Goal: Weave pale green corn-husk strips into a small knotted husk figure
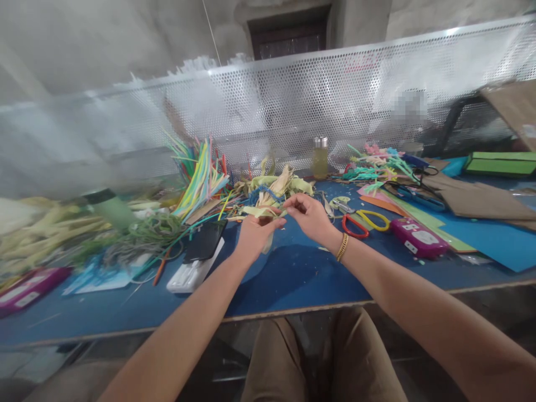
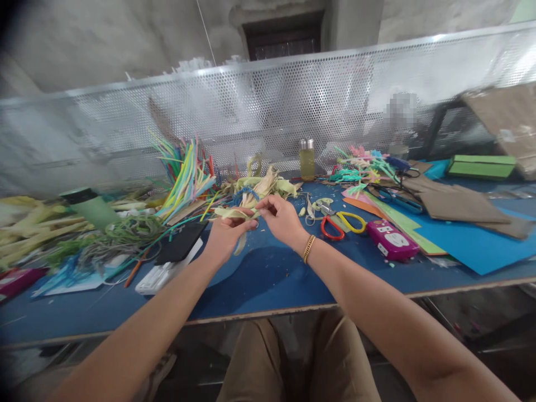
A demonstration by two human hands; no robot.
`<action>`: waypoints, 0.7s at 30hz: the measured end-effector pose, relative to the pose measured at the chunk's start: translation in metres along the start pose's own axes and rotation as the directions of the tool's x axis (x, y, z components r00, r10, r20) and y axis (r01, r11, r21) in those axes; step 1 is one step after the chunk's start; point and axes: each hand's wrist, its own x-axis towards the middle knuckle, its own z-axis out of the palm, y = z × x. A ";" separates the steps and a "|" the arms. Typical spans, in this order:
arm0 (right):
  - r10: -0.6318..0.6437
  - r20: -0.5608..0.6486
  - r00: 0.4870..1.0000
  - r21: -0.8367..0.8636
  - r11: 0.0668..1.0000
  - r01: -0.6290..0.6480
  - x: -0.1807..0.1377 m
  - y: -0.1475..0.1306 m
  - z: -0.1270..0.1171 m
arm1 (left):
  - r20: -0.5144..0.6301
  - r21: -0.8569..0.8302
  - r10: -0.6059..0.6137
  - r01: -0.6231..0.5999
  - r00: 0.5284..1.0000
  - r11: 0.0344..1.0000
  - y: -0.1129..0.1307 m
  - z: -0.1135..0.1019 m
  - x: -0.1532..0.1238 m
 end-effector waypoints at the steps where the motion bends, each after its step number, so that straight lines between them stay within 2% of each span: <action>1: 0.012 -0.003 1.000 0.021 1.000 -0.011 0.000 0.001 0.000 | 0.006 0.019 0.002 -0.002 1.000 1.000 0.001 0.000 0.000; 5: 0.065 -0.018 0.998 0.167 0.984 -0.062 0.003 0.004 0.001 | 0.006 0.061 0.038 -0.038 0.999 0.997 0.002 -0.001 -0.001; 9: 0.111 -0.077 0.991 0.237 0.967 -0.090 0.007 0.003 -0.004 | -0.027 0.121 0.081 -0.077 0.996 0.990 0.001 -0.001 0.000; 13: 0.138 -0.120 0.983 0.248 0.963 -0.105 0.009 0.002 -0.009 | -0.068 0.180 0.119 -0.105 0.991 0.978 -0.002 -0.001 0.001; 17: 0.175 -0.168 0.970 0.250 0.960 -0.129 0.011 0.006 -0.010 | -0.044 0.269 0.172 -0.154 0.984 0.951 -0.006 -0.003 0.003; 21: 0.189 -0.201 0.961 0.222 0.964 -0.143 0.013 0.014 -0.011 | -0.034 0.277 0.178 -0.162 0.983 0.947 -0.008 -0.006 0.002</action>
